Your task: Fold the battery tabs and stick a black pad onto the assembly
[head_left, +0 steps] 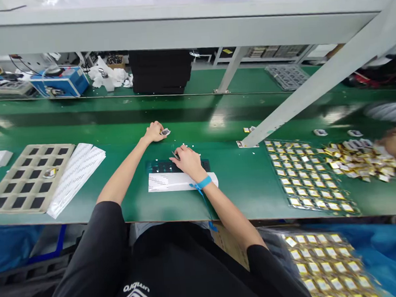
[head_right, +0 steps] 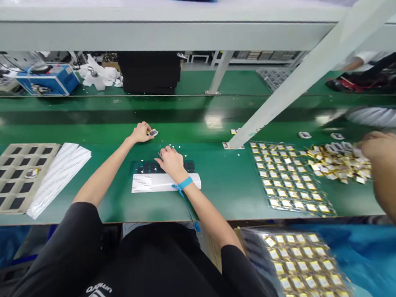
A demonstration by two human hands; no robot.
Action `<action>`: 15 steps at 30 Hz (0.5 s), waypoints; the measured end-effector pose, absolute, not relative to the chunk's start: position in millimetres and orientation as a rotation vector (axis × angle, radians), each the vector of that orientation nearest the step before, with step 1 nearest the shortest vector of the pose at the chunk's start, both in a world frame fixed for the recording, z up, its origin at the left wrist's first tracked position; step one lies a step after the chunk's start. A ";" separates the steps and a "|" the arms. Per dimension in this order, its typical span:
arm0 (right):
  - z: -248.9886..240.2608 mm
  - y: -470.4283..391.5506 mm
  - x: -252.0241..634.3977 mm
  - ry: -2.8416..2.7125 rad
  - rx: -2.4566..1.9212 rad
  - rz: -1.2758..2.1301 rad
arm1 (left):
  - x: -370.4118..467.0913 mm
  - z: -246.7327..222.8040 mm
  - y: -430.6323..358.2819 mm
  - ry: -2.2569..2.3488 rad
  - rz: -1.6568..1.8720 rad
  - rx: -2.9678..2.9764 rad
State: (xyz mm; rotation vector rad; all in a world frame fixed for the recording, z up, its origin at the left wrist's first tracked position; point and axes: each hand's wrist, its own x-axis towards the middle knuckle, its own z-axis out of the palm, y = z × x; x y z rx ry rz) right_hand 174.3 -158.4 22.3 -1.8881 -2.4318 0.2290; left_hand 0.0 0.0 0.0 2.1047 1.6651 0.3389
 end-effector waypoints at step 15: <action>-2.9 -170.6 186.9 -2.201 -1.588 -0.007 | -30.8 -8.9 -69.4 1.291 1.262 0.925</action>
